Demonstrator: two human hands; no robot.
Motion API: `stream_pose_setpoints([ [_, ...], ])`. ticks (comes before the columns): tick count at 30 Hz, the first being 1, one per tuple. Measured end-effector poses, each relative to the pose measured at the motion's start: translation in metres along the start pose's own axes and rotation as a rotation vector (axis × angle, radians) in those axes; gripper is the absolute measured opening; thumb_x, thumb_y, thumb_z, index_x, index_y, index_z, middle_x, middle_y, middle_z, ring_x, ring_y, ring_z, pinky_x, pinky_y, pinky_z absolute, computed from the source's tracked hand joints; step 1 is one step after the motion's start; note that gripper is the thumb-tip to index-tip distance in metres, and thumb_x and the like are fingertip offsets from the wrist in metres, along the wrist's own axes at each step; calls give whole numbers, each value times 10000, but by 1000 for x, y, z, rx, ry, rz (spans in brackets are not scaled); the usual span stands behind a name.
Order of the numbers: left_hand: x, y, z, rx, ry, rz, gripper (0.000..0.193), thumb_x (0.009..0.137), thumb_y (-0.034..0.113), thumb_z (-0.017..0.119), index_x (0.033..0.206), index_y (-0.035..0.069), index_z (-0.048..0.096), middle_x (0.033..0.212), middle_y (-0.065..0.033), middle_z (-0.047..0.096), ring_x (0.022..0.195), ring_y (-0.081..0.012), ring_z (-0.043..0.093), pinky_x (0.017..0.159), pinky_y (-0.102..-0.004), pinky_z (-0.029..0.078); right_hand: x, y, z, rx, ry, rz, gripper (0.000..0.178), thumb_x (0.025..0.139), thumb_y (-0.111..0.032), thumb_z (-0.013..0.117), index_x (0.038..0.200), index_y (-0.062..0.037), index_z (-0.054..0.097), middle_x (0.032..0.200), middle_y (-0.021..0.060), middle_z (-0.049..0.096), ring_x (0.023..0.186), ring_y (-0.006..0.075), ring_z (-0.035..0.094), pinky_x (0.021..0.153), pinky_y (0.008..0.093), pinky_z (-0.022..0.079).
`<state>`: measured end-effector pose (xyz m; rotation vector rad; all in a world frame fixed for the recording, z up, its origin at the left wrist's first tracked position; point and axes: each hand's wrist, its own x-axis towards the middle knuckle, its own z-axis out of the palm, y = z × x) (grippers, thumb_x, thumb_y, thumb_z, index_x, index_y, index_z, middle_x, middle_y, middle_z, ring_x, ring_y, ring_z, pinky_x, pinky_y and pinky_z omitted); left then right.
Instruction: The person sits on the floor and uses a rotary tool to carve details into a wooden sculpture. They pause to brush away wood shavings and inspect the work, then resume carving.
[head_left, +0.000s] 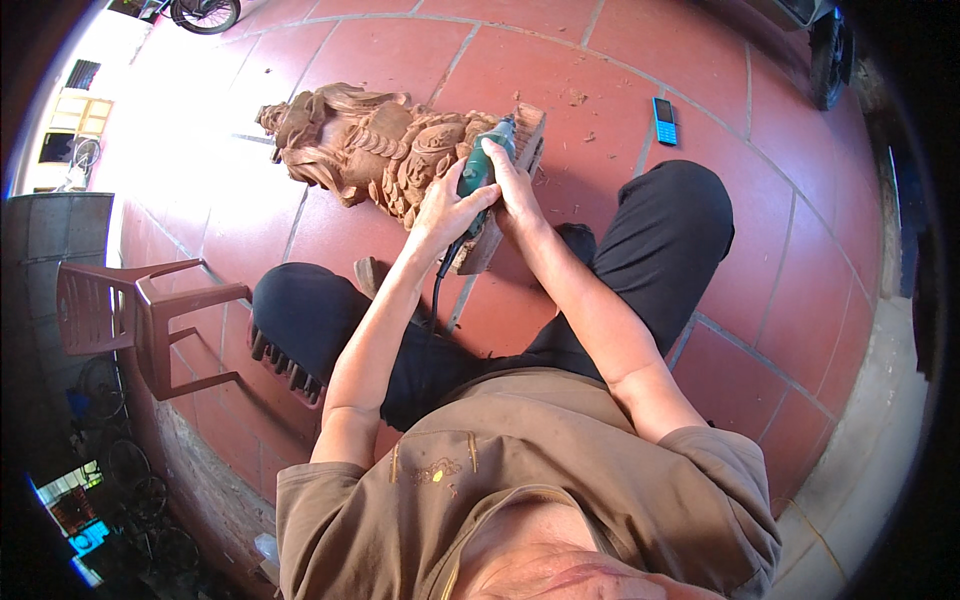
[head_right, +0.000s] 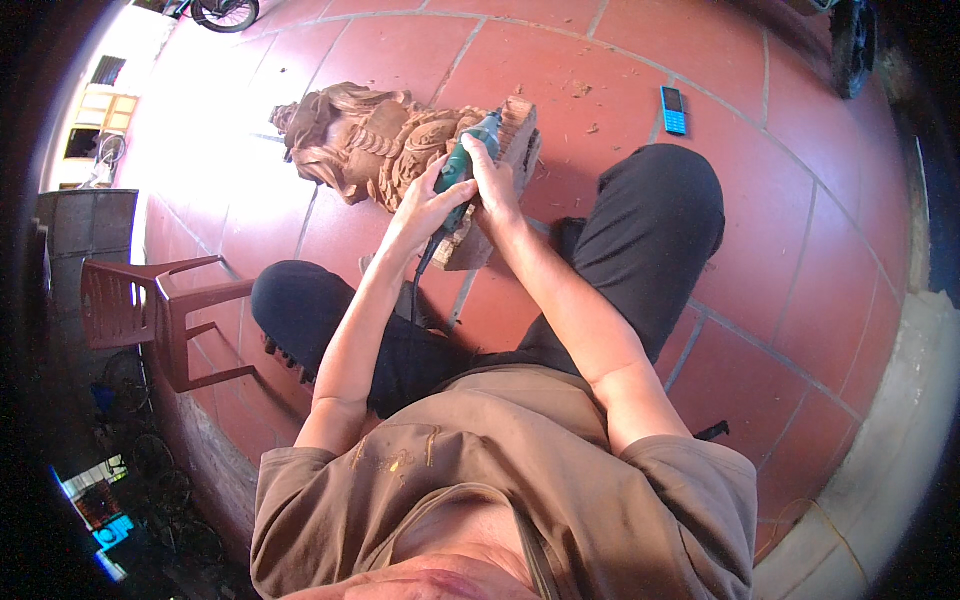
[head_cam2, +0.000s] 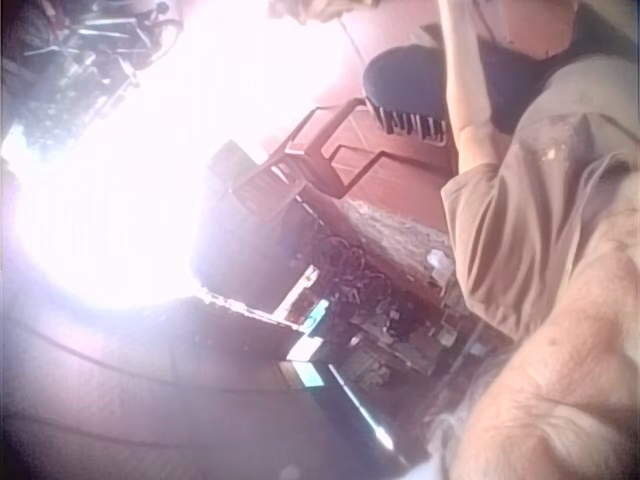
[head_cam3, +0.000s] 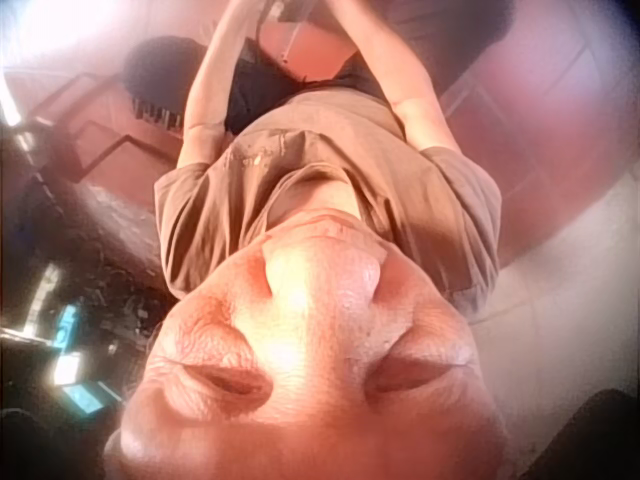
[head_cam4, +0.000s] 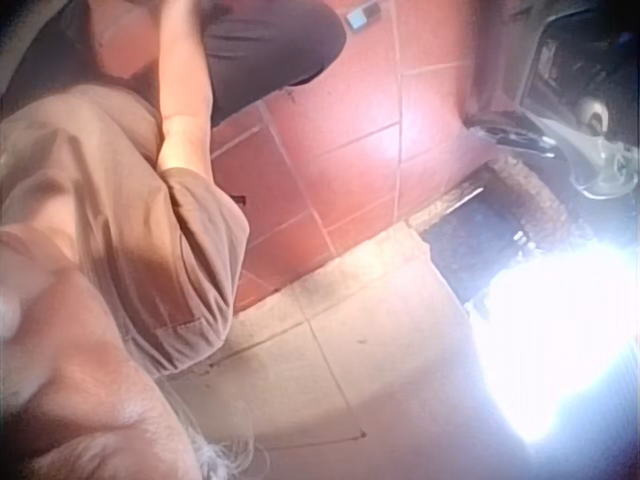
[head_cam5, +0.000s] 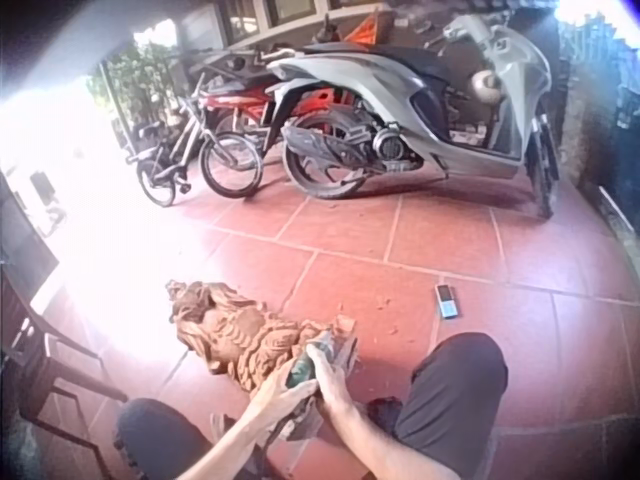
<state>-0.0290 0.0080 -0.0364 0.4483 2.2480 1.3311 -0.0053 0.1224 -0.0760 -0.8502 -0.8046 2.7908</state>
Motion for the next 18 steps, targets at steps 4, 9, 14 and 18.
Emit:
stream_pose_setpoints([
  [4, -2, 3, -1, 36, -4, 21, 749, 792, 333, 698, 1356, -56, 394, 1176, -213, 585, 1073, -242, 578, 915, -341, 448, -1, 3, -3, 11, 23, -28, 476, 814, -366, 710, 1091, -2, 577, 973, 69, 594, 826, 167, 600, 735, 309, 512],
  [9, -7, 12, -1, 124, -39, 31, 819, 769, 393, 701, 1359, -73, 377, 1196, -261, 570, 1113, -293, 570, 944, -370, 434, -6, 1, -9, -16, 39, -11, 484, 820, -364, 703, 1108, 3, 573, 989, 72, 590, 841, 168, 599, 738, 316, 516],
  [14, -6, 6, -1, 87, -12, 27, 827, 762, 395, 700, 1348, -91, 379, 1178, -257, 581, 1080, -292, 588, 925, -364, 447, -6, 1, -6, -9, 44, -20, 489, 816, -357, 709, 1117, 1, 570, 1008, 78, 585, 863, 171, 595, 742, 315, 515],
  [18, 2, -11, -4, 35, 18, 85, 804, 753, 386, 705, 1324, -97, 410, 1155, -246, 595, 1062, -288, 597, 909, -360, 457, -4, 5, 6, 21, 54, -79, 368, 819, -313, 702, 983, 5, 614, 882, 53, 603, 741, 142, 592, 641, 286, 496],
])
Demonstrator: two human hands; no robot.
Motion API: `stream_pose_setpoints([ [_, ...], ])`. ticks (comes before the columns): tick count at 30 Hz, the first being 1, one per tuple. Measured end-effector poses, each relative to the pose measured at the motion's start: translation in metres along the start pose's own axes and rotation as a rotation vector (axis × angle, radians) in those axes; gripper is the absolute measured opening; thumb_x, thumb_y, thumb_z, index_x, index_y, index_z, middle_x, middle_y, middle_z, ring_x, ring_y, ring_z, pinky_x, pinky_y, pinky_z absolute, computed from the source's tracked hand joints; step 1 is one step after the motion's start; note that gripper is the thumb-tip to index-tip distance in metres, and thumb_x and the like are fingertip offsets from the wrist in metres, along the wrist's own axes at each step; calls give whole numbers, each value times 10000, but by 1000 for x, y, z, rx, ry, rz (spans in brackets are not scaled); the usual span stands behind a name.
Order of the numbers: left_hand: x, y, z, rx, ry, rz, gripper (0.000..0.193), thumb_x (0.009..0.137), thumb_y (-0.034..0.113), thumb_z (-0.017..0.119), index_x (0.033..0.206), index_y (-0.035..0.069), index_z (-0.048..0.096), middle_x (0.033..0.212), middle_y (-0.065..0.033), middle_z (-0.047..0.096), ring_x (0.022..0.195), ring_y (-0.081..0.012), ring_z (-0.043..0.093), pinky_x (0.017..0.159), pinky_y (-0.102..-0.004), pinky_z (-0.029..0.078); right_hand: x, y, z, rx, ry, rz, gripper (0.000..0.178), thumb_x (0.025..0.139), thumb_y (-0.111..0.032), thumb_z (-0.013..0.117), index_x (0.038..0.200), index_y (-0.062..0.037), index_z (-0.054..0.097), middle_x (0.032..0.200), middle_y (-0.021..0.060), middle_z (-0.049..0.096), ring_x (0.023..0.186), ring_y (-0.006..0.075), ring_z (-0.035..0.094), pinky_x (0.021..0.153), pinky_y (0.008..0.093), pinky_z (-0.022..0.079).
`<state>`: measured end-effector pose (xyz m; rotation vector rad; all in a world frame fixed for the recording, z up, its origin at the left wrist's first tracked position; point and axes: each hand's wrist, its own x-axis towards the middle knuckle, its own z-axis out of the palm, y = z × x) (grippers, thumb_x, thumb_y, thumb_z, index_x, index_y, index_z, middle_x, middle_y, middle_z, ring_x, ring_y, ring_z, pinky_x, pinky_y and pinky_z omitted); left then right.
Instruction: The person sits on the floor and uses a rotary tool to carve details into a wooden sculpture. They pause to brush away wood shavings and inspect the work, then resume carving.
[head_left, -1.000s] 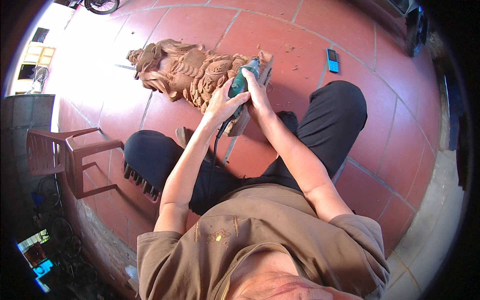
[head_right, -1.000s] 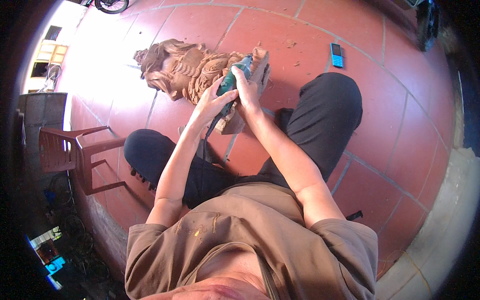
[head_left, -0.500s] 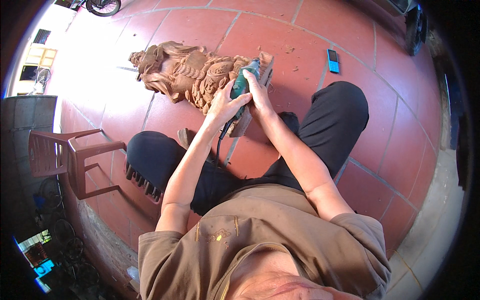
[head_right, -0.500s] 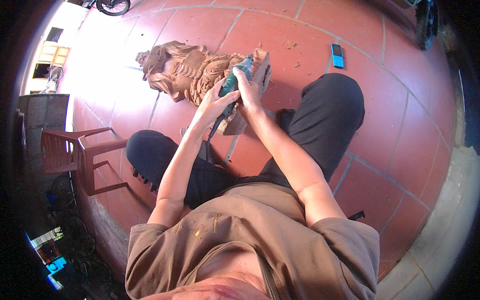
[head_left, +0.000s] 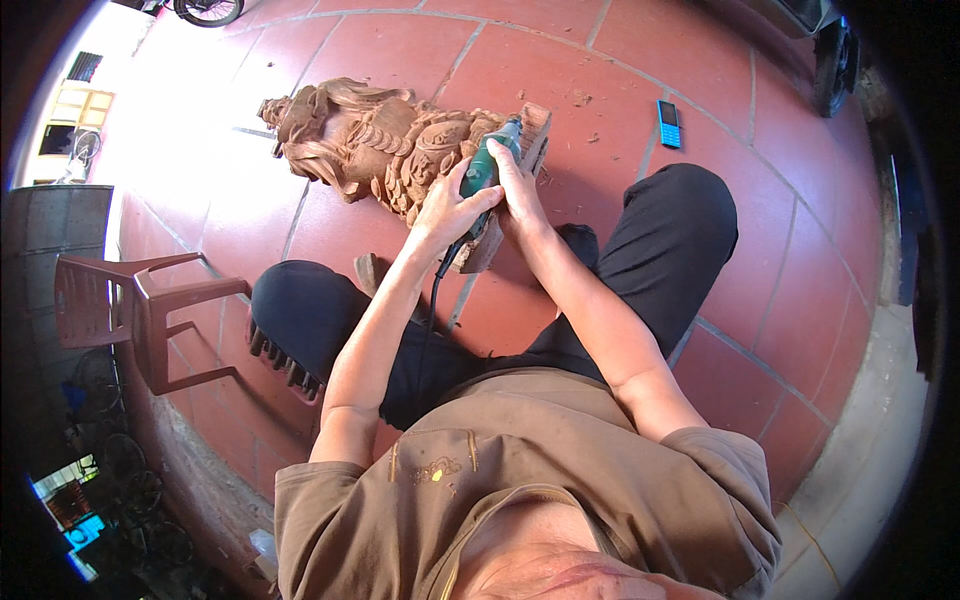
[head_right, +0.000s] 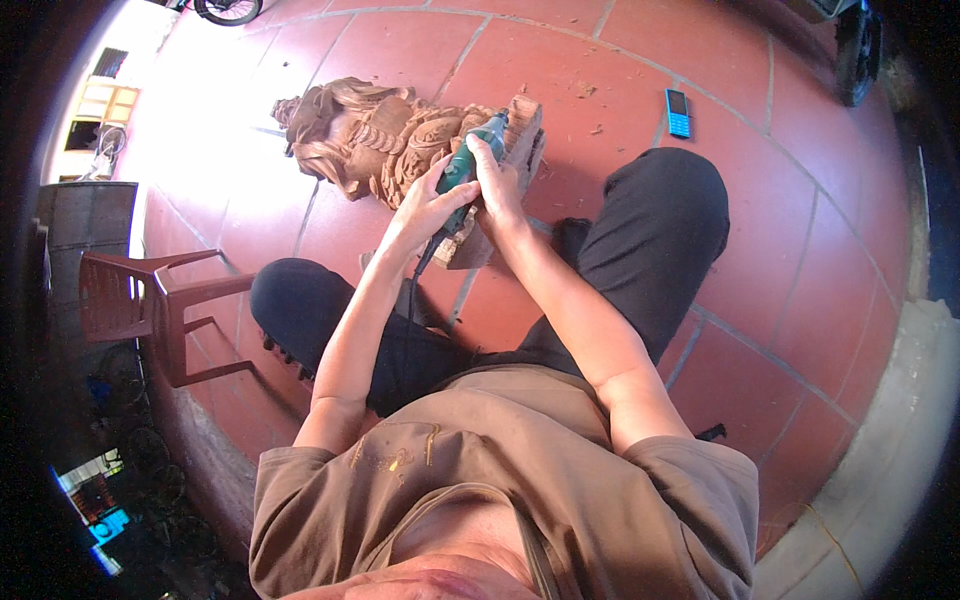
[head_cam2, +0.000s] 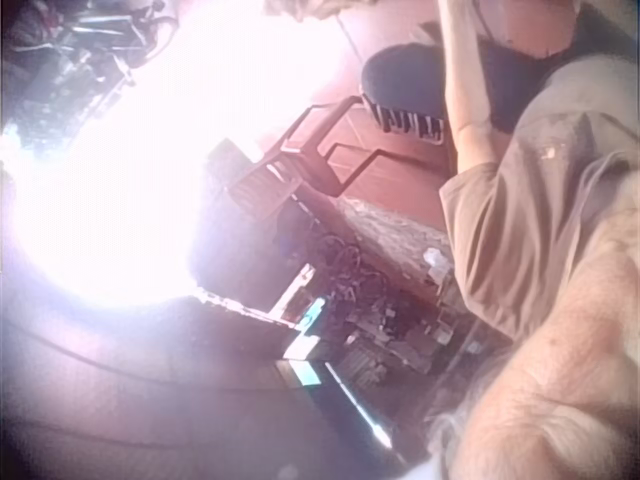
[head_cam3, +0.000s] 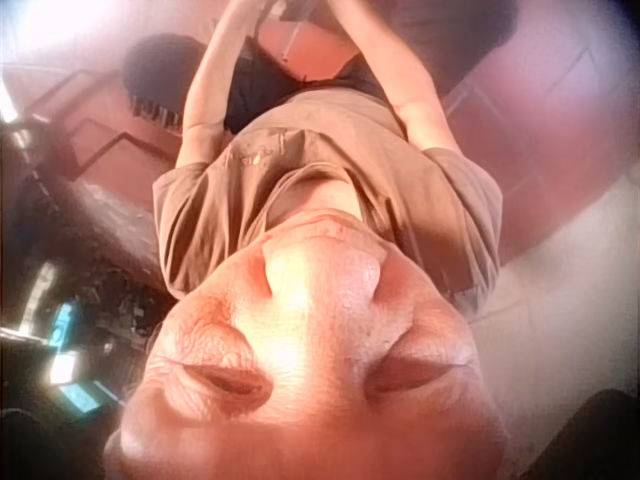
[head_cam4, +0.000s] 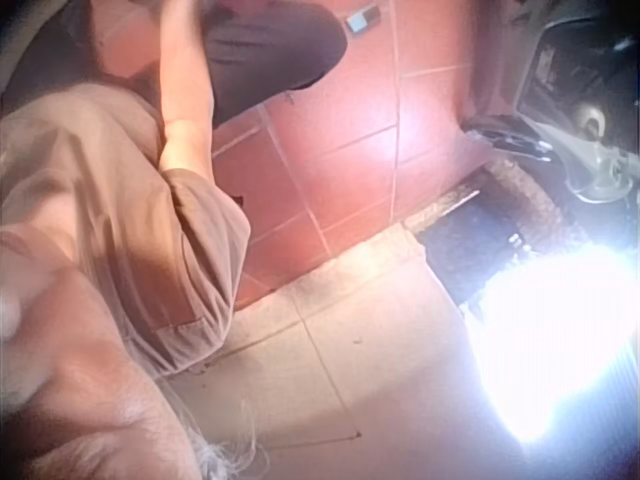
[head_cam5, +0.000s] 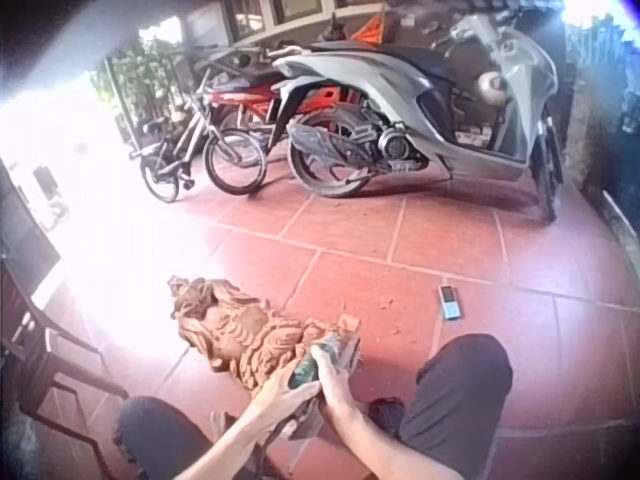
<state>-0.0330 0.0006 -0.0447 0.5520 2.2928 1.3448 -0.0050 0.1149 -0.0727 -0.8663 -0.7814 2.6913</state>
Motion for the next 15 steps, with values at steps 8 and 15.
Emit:
stream_pose_setpoints([
  [8, -1, 7, 1, -19, -23, -38, 782, 758, 374, 700, 1328, -80, 418, 1155, -239, 598, 1069, -271, 592, 917, -357, 454, 3, 0, -5, -27, 1, 45, 486, 811, -357, 713, 1102, 7, 571, 995, 75, 592, 834, 166, 596, 722, 316, 515],
  [15, -7, 35, 1, -18, -107, -101, 729, 786, 293, 717, 1357, -42, 411, 1149, -158, 595, 1039, -184, 564, 916, -305, 434, -6, -7, -12, 17, 46, 55, 392, 823, -325, 700, 998, 15, 609, 896, 56, 591, 757, 147, 586, 653, 297, 499],
])
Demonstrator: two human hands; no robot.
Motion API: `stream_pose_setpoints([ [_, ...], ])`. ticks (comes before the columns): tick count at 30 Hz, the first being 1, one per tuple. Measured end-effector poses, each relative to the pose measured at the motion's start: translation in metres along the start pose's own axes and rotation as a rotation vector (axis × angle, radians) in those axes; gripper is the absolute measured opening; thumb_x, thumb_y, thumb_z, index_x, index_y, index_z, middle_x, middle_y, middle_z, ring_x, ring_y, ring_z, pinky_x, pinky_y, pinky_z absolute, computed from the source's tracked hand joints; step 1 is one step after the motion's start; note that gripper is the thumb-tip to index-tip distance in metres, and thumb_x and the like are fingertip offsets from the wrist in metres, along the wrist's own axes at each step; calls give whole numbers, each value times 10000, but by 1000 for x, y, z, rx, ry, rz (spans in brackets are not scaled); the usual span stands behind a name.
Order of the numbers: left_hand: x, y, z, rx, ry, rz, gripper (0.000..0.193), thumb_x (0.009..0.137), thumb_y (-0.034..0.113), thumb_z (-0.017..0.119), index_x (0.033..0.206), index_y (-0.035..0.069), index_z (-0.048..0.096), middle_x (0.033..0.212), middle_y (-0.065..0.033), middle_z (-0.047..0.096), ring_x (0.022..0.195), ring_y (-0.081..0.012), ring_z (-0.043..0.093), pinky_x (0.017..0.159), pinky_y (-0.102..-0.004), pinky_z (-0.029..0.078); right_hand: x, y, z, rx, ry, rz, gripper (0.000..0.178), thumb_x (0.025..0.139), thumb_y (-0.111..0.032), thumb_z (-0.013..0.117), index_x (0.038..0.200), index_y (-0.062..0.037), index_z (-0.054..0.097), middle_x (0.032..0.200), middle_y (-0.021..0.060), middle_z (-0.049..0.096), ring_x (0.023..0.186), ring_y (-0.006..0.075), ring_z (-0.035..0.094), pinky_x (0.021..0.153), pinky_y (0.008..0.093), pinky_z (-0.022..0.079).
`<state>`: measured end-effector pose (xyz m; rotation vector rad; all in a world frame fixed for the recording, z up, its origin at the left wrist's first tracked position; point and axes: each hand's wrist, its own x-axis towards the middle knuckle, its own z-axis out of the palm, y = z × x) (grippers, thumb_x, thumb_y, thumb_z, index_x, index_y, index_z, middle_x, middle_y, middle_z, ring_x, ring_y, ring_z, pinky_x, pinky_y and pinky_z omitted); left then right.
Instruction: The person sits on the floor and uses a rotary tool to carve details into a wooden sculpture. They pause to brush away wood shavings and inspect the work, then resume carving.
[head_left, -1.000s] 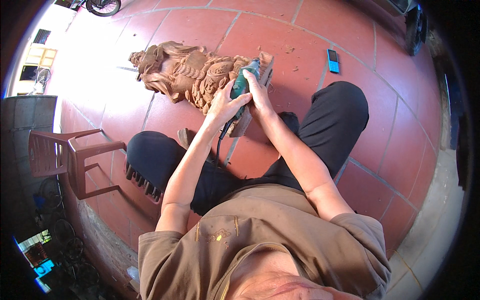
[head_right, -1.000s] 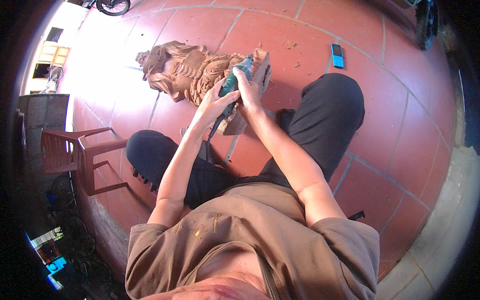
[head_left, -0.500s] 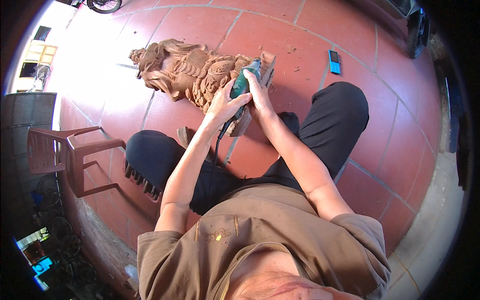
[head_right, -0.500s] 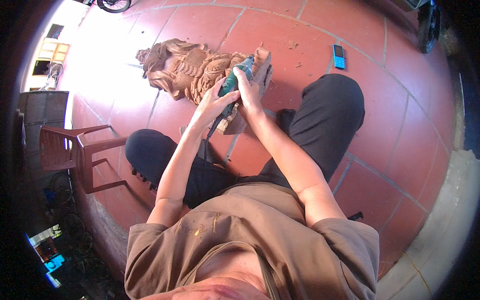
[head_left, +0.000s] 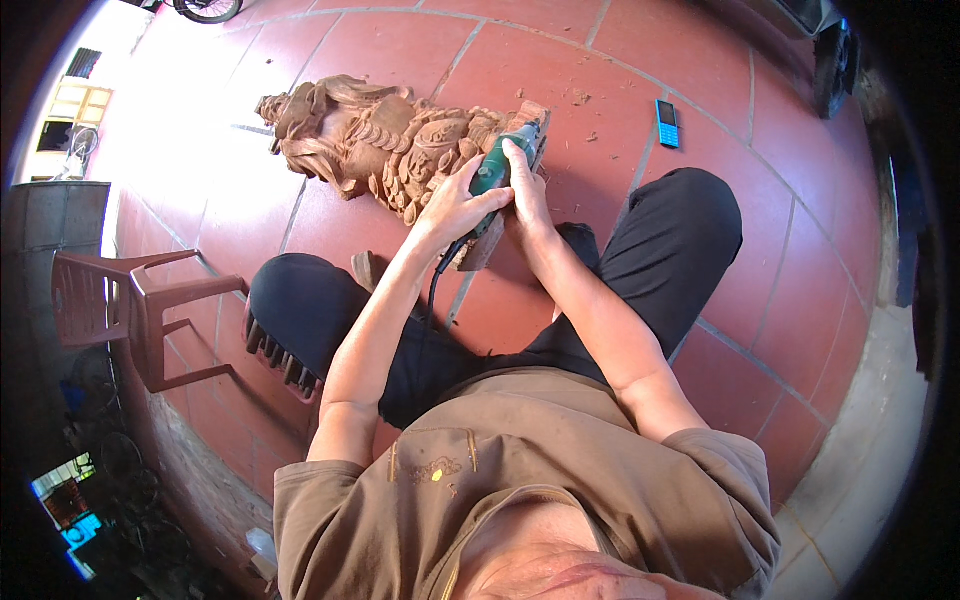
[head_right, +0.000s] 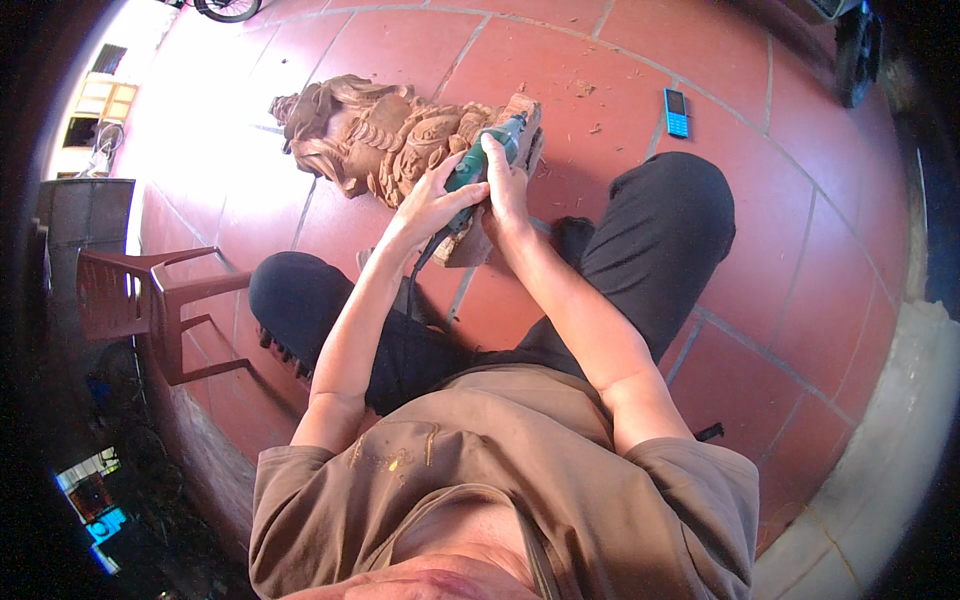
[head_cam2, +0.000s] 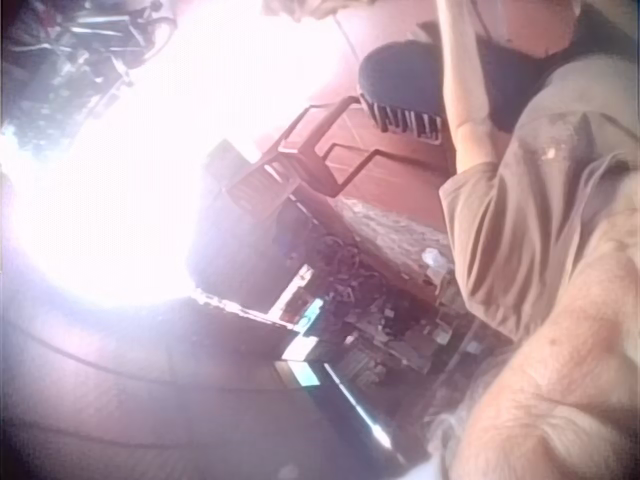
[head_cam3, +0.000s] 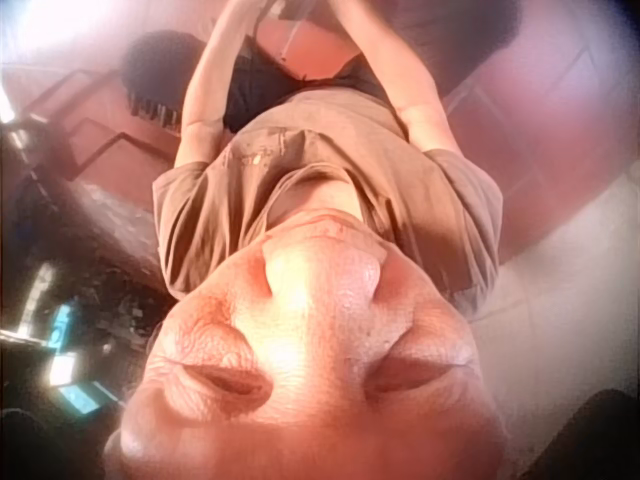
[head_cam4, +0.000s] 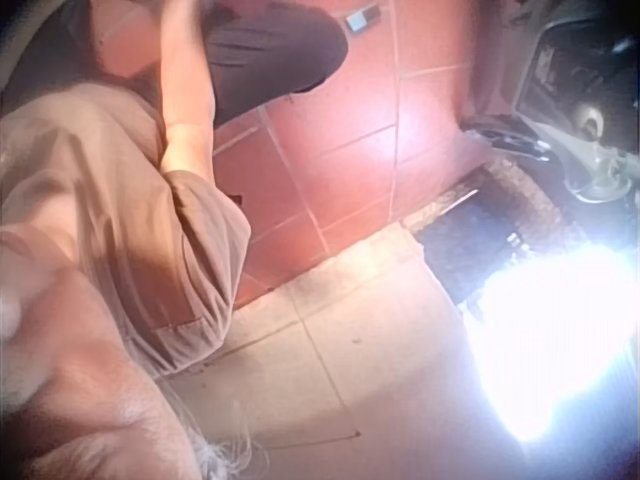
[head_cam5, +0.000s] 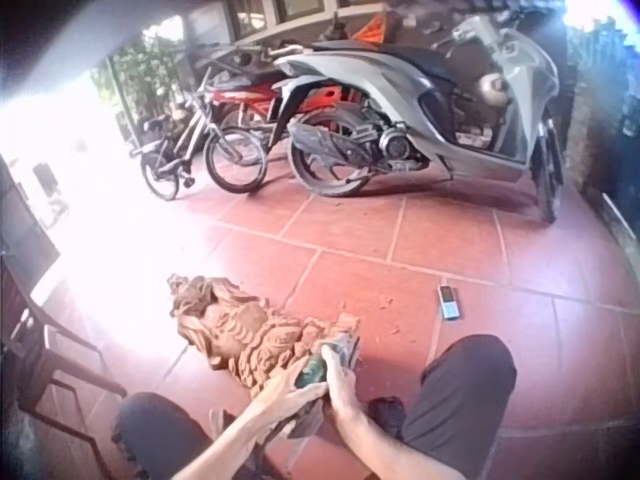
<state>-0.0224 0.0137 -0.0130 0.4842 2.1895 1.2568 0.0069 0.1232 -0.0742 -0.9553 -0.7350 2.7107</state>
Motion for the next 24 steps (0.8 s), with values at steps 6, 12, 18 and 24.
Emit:
stream_pose_setpoints([
  [6, 10, -21, -2, 60, 18, 58, 719, 802, 275, 709, 1367, -42, 398, 1150, -150, 599, 1037, -171, 567, 904, -298, 442, 19, 13, -6, -90, -7, -102, 458, 819, -380, 699, 1047, 3, 593, 946, 68, 601, 789, 158, 598, 689, 313, 515],
  [12, 13, -37, -4, 7, 84, 48, 695, 831, 253, 690, 1374, -49, 378, 1144, -133, 600, 1016, -151, 573, 881, -280, 457, 15, 11, 5, -70, -70, -17, 442, 817, -346, 711, 1066, -4, 584, 961, 71, 604, 811, 163, 601, 711, 306, 512],
  [18, 13, -30, -5, 30, 77, 64, 708, 831, 249, 691, 1383, -50, 364, 1152, -140, 600, 1017, -158, 577, 888, -283, 456, 14, 9, 8, -38, -70, -50, 436, 820, -350, 705, 1068, -13, 584, 936, 58, 601, 789, 163, 600, 696, 308, 513],
  [24, 7, -11, -1, 13, 7, 46, 760, 798, 308, 713, 1378, -50, 375, 1158, -162, 599, 1026, -184, 580, 895, -311, 453, 12, 8, 1, -18, 1, -81, 414, 821, -363, 694, 1038, -24, 593, 903, 54, 598, 761, 160, 596, 677, 312, 512],
])
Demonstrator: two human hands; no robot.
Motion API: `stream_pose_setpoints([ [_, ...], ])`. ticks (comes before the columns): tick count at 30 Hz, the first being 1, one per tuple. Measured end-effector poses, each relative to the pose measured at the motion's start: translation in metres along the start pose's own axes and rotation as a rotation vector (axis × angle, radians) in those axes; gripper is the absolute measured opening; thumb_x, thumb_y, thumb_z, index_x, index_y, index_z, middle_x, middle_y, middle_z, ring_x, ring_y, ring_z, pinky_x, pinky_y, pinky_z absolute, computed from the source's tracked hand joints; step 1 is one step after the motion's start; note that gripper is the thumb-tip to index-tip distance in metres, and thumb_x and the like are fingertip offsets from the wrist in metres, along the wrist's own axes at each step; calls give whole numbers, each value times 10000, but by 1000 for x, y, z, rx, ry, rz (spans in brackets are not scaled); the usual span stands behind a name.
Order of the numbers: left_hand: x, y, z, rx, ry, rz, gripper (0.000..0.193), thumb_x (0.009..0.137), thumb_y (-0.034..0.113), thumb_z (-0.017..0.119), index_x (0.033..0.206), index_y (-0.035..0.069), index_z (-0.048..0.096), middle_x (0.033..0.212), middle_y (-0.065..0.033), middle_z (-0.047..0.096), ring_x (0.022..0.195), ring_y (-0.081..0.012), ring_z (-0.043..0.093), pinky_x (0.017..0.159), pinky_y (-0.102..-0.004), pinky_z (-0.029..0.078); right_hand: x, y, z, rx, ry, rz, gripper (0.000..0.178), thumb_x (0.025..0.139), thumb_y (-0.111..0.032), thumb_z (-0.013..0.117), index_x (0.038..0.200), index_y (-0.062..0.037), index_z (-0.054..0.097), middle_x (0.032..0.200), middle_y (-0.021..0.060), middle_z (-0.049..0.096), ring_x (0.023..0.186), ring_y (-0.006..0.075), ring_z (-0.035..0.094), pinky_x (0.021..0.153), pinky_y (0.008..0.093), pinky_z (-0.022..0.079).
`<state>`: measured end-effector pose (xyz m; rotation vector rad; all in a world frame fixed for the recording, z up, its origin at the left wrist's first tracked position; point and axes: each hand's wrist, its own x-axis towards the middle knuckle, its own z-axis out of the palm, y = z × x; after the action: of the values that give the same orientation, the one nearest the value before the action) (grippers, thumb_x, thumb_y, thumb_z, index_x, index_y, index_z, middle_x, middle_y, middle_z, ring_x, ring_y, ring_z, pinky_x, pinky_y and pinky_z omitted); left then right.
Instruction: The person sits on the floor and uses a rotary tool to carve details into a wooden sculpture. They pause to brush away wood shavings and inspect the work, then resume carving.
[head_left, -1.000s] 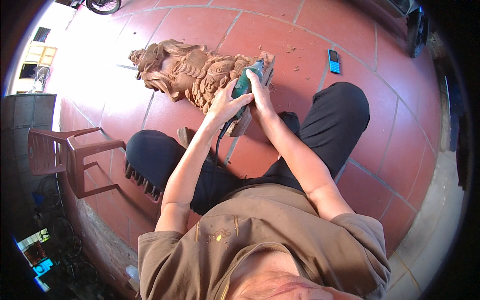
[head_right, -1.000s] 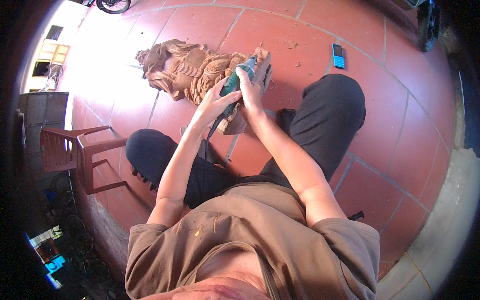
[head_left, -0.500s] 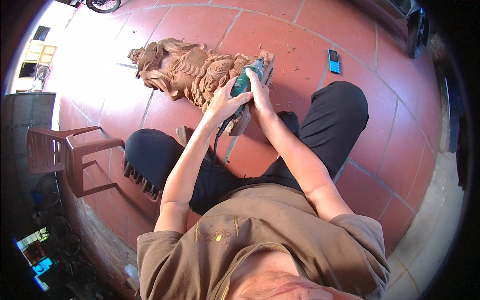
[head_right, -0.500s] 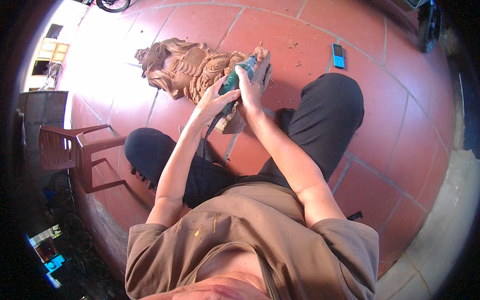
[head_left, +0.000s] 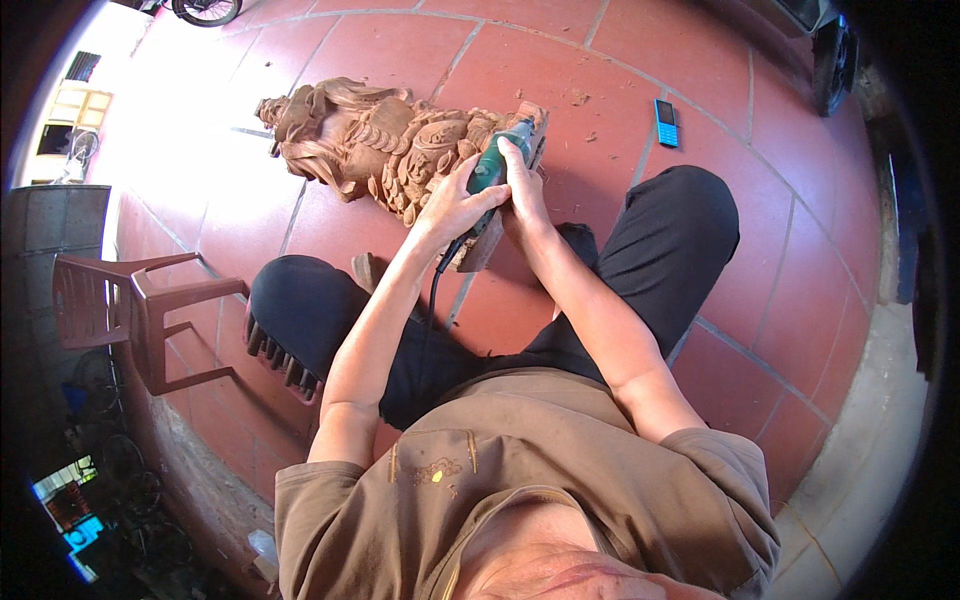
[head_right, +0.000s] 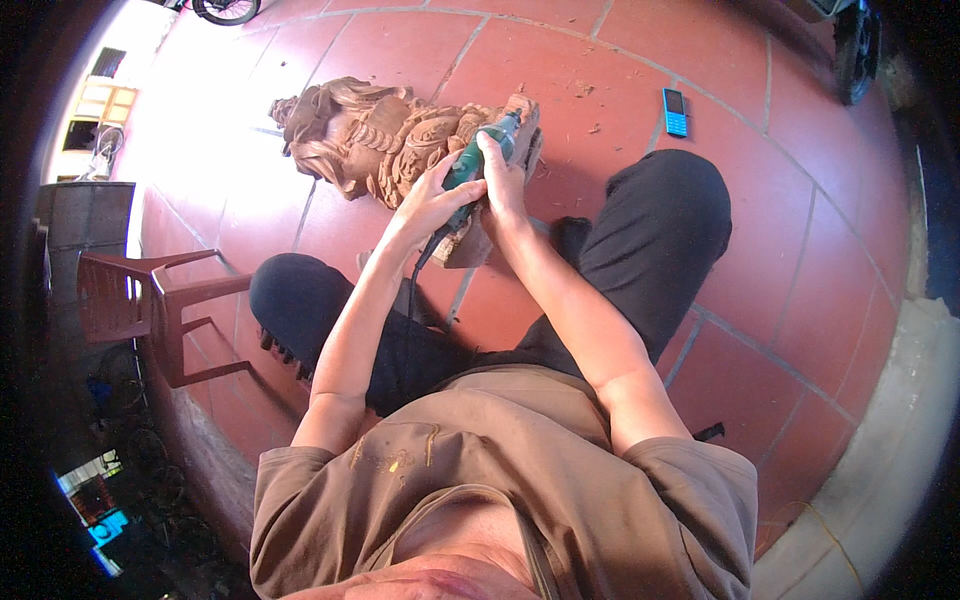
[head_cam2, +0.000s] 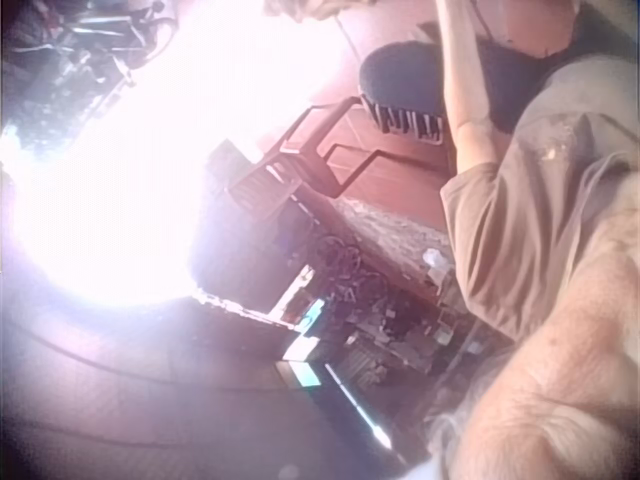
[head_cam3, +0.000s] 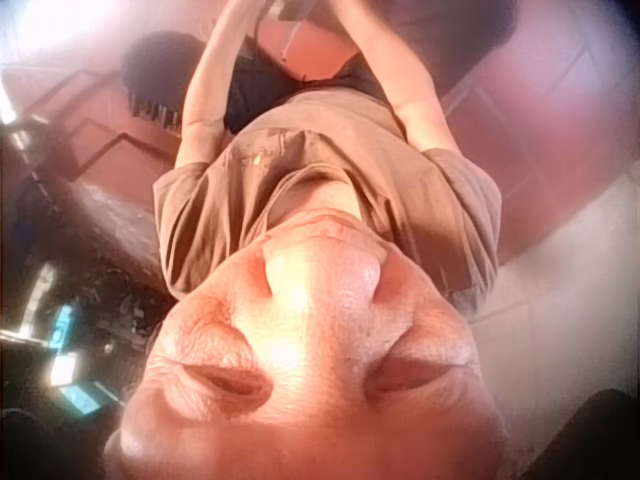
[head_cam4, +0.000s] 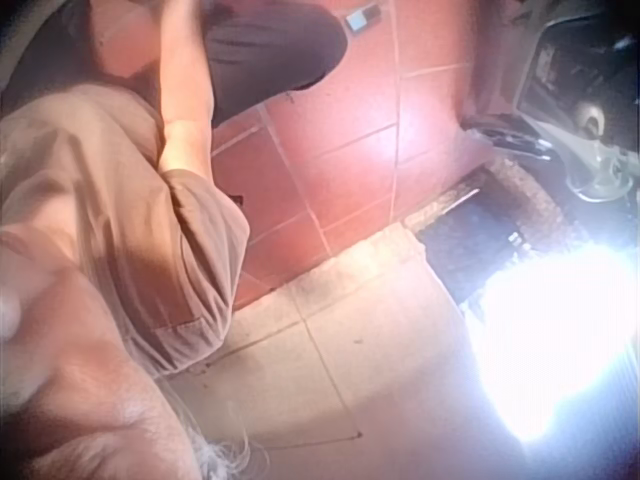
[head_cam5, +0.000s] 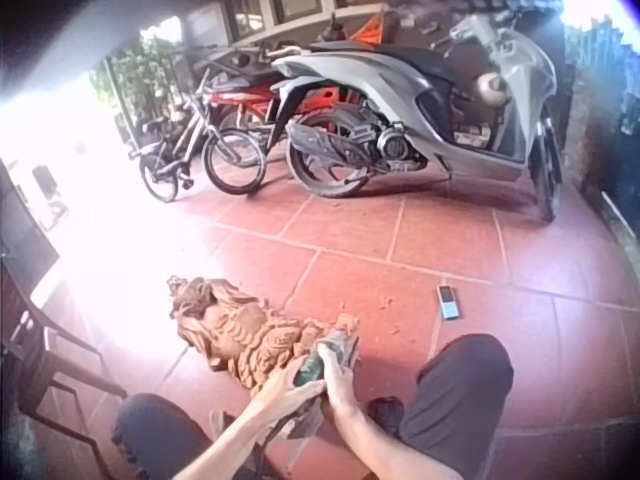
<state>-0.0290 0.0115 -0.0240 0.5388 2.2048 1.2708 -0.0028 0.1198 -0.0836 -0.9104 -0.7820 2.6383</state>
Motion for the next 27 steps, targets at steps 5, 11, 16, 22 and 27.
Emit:
stream_pose_setpoints([
  [5, -6, 19, 1, 55, -21, -65, 768, 783, 319, 720, 1371, -48, 389, 1148, -172, 604, 1021, -195, 589, 896, -325, 454, -9, -9, -3, 47, -19, 44, 390, 840, -304, 684, 1058, 2, 579, 939, 51, 583, 785, 139, 582, 672, 292, 496],
  [11, 1, -8, 2, 56, 62, -3, 734, 805, 300, 705, 1369, -48, 390, 1141, -166, 608, 1017, -180, 586, 884, -309, 458, -7, -6, 6, 9, -20, 48, 380, 828, -309, 697, 1032, -4, 601, 934, 50, 595, 794, 142, 586, 673, 289, 495],
  [16, 2, -9, -3, 7, 62, 13, 707, 820, 277, 696, 1364, -55, 390, 1138, -159, 609, 1019, -168, 581, 880, -292, 459, 5, 2, 6, -48, -56, 12, 478, 820, -364, 702, 1106, -5, 570, 999, 80, 590, 859, 168, 592, 738, 313, 511],
  [22, -2, 0, -5, 38, 72, -2, 713, 813, 280, 699, 1362, -56, 393, 1131, -160, 611, 1016, -180, 584, 885, -301, 457, -4, -1, 13, 11, -40, 38, 409, 807, -334, 711, 984, 23, 621, 873, 54, 606, 751, 158, 593, 673, 295, 496],
  [27, 0, -3, -1, 36, 38, 10, 728, 797, 303, 708, 1367, -32, 404, 1127, -171, 614, 1015, -194, 588, 893, -317, 453, -4, -1, 4, 40, -17, 30, 418, 817, -335, 701, 1025, 13, 598, 902, 55, 589, 774, 156, 589, 673, 300, 502],
])
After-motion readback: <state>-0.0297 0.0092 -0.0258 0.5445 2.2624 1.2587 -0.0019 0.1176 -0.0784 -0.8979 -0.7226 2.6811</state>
